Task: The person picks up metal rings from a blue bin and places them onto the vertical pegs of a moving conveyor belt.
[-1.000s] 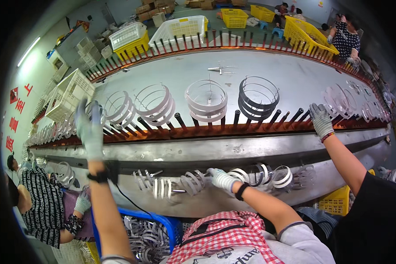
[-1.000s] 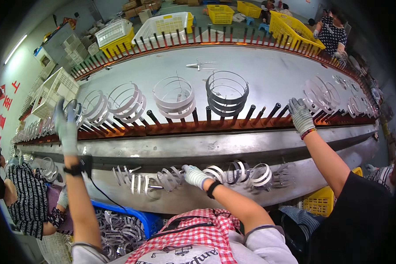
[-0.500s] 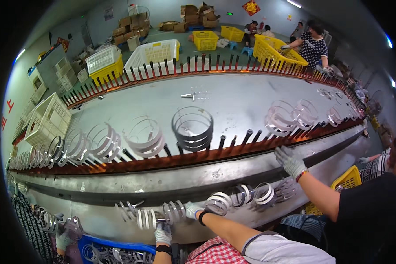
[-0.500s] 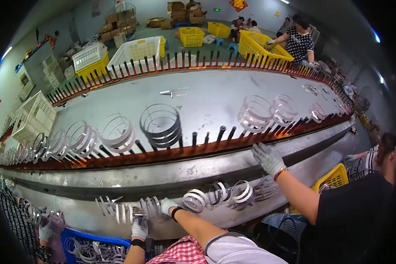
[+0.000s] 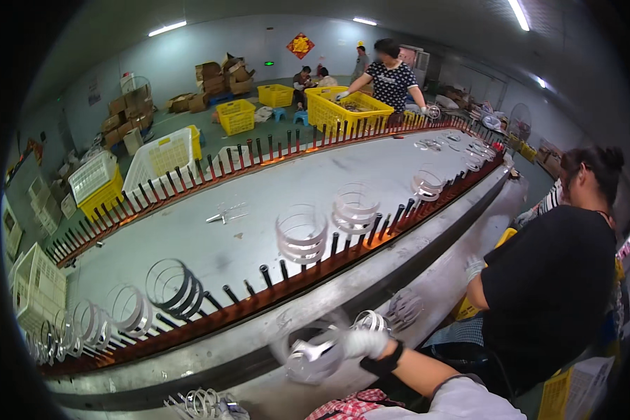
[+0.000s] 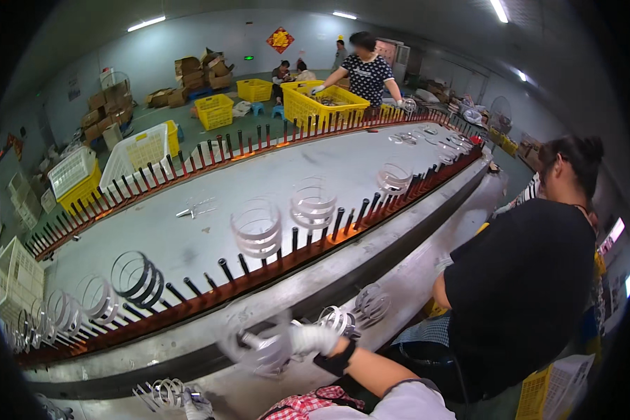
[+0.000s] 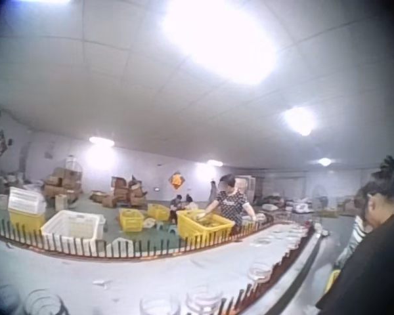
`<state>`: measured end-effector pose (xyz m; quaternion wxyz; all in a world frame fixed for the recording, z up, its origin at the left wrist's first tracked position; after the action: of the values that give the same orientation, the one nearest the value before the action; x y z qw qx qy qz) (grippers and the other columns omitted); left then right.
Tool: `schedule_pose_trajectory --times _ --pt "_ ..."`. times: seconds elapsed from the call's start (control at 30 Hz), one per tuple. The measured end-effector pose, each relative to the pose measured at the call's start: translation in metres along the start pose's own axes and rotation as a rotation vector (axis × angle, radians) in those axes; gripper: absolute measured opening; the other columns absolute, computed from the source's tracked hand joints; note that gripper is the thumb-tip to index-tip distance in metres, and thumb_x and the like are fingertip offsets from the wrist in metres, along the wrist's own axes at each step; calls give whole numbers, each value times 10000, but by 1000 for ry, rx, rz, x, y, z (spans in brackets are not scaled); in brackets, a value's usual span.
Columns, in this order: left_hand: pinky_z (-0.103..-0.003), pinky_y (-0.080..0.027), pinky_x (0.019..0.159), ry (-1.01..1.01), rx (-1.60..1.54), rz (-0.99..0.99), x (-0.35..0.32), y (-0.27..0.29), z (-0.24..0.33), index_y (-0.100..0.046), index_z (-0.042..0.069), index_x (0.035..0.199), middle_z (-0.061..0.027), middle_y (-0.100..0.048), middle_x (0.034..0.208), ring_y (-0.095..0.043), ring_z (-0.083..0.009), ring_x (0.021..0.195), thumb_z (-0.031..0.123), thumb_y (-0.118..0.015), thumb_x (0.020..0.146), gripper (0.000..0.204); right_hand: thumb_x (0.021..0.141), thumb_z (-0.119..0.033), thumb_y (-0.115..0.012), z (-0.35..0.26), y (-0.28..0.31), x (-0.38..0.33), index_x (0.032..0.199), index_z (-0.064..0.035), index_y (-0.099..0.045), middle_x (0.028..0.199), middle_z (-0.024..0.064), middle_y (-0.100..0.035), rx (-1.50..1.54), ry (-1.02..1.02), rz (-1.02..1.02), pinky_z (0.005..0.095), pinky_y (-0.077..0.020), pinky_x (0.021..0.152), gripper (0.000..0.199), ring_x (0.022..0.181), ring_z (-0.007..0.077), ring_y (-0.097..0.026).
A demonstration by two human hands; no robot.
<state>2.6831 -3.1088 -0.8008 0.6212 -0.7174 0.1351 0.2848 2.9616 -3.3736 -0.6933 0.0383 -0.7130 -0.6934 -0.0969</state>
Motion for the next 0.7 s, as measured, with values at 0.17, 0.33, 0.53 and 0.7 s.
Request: schedule_pose_trajectory --times 0.17,0.33,0.53,0.7 --pt "-334 -489 808 -826 1468 111 -65 -35 -37 -487 56 1183 -60 -551 1121 -532 -165 977 280 -511 914 351 832 -149 -529 -111 179 -98 1167 -17 -496 1097 135 -528 -1224 -1 775 290 -487 678 362 858 184 -558" --pt "-345 -480 837 -579 1245 46 -60 -64 -106 -466 51 1211 -67 -530 1162 -515 -187 1029 254 -497 921 355 869 -236 -502 -25 320 -140 931 -96 -566 806 37 -558 -308 -52 1417 273 -426 573 166 658 146 -520" --pt "-355 -459 891 -385 995 -1 -63 -66 -144 -433 34 1254 -90 -515 1200 -503 -223 1096 192 -467 935 358 860 -249 -492 26 379 -93 1028 -84 -600 1063 140 -608 -749 -133 1388 374 -420 852 259 1028 296 -543" --pt "-352 -457 895 -307 1124 -141 29 -65 -185 -437 18 1251 -110 -532 1179 -523 -237 1078 178 -469 930 360 831 -239 -504 28 407 -161 992 -66 -618 929 179 -637 -917 -320 1274 387 -486 720 262 853 312 -620"
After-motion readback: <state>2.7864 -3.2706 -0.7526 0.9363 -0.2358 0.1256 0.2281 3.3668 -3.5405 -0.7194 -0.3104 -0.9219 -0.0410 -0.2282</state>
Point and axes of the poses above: each hand's wrist, its own x-axis towards the middle knuckle, its own y-axis out of the back of the hand, z = x × y, the point moved 3 cm from there along x, towards the middle knuckle
